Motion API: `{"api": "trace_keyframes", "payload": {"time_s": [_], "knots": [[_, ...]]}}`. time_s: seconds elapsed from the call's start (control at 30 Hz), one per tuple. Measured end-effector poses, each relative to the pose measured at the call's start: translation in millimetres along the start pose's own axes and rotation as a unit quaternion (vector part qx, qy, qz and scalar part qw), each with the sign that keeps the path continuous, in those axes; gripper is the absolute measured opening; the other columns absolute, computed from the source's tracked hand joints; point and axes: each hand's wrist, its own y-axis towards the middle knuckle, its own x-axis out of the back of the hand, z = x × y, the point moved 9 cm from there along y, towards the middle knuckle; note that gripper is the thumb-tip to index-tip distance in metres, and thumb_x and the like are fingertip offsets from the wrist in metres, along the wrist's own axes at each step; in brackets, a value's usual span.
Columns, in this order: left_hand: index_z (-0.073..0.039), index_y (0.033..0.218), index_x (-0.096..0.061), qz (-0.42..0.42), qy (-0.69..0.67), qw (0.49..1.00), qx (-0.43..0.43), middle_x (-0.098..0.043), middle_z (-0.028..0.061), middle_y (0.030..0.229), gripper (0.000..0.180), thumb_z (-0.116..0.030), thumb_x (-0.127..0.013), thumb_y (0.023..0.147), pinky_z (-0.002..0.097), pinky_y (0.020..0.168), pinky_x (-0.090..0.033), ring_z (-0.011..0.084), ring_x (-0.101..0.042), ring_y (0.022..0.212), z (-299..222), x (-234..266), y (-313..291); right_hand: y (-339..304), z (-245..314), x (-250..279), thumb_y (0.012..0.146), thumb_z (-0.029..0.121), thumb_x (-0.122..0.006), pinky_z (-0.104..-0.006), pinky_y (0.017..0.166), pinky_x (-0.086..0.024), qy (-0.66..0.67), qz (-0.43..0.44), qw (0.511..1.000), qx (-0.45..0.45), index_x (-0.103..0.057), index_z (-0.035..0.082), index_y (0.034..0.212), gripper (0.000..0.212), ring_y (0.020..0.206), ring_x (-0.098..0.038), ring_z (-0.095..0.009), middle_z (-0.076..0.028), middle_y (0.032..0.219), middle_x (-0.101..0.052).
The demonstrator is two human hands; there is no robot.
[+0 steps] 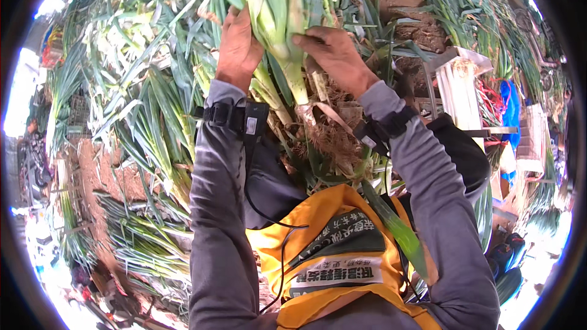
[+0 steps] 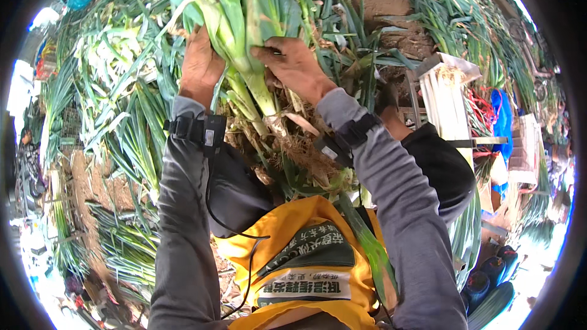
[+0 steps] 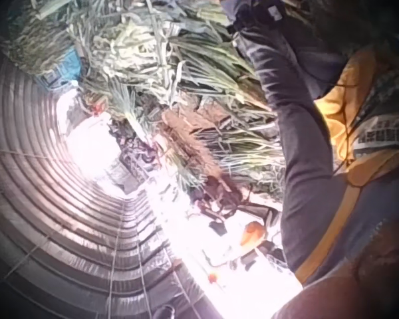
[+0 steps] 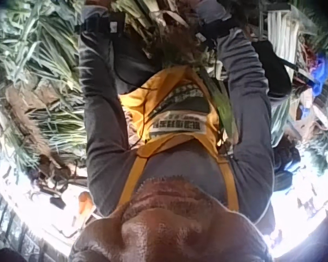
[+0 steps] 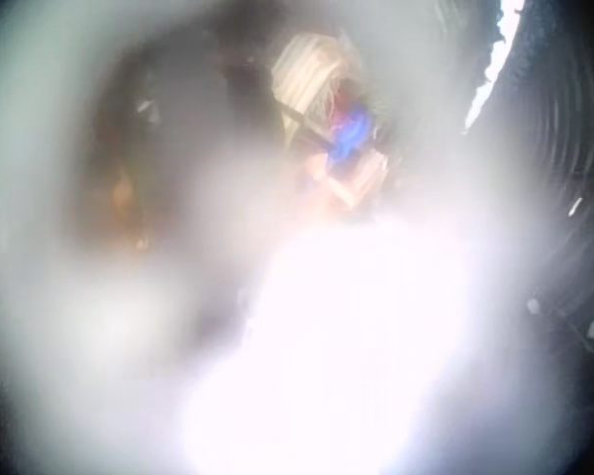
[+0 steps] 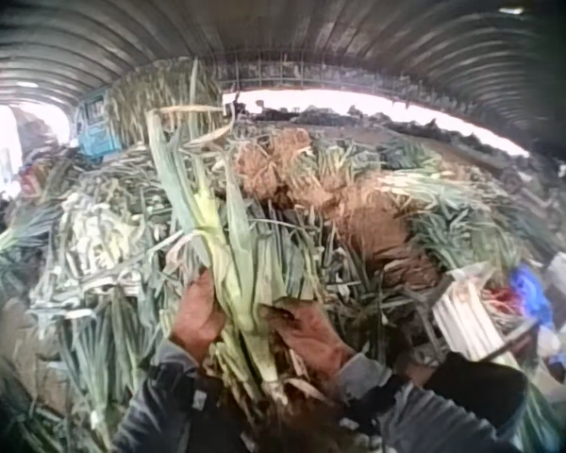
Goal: Cleaning and sorting leeks by removing outer layers and placing them into a crate.
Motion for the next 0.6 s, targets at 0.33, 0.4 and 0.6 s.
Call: {"api": "trace_keyframes", "payload": {"time_s": [0.33, 0.4, 0.6], "knots": [[-0.005, 0.118, -0.056, -0.121, 0.016, 0.992, -0.033, -0.066, 0.0088, 0.109, 0.022, -0.015, -0.053, 0.098, 0.0434, 0.084, -0.056, 0.0239, -0.065, 0.096, -32.4, 75.9, 14.0, -145.4, -167.8, -13.1, 0.095, 0.039, -0.054, -0.0402, 0.061, -0.049, -0.287, 0.132, 0.948, 0.033, -0.061, -0.001, 0.101, 0.040, 0.066, -0.062, -0.029, -0.017, 0.078, -0.064], [-0.006, 0.118, -0.056, -0.103, 0.042, 0.994, -0.001, -0.066, 0.0089, 0.109, 0.022, -0.015, -0.053, 0.098, 0.0436, 0.084, -0.055, 0.0235, -0.064, 0.097, -15.4, 65.1, 14.0, -179.7, -222.5, -24.8, 0.094, 0.043, -0.054, -0.0455, 0.067, -0.050, -0.311, 0.177, 0.933, -0.027, -0.061, -0.001, 0.103, 0.046, 0.073, -0.065, -0.036, -0.020, 0.084, -0.066], [-0.007, 0.119, -0.059, -0.114, 0.424, 0.886, -0.149, -0.067, 0.0063, 0.108, 0.028, -0.011, -0.064, 0.092, 0.0405, 0.083, -0.054, 0.0212, -0.064, 0.098, -47.9, 99.9, 14.3, -177.4, -213.1, -20.3, 0.087, 0.046, -0.059, -0.0508, 0.073, -0.048, -0.374, 0.108, 0.914, -0.118, -0.058, 0.000, 0.107, 0.049, 0.085, -0.064, -0.041, -0.022, 0.088, -0.067]]}}
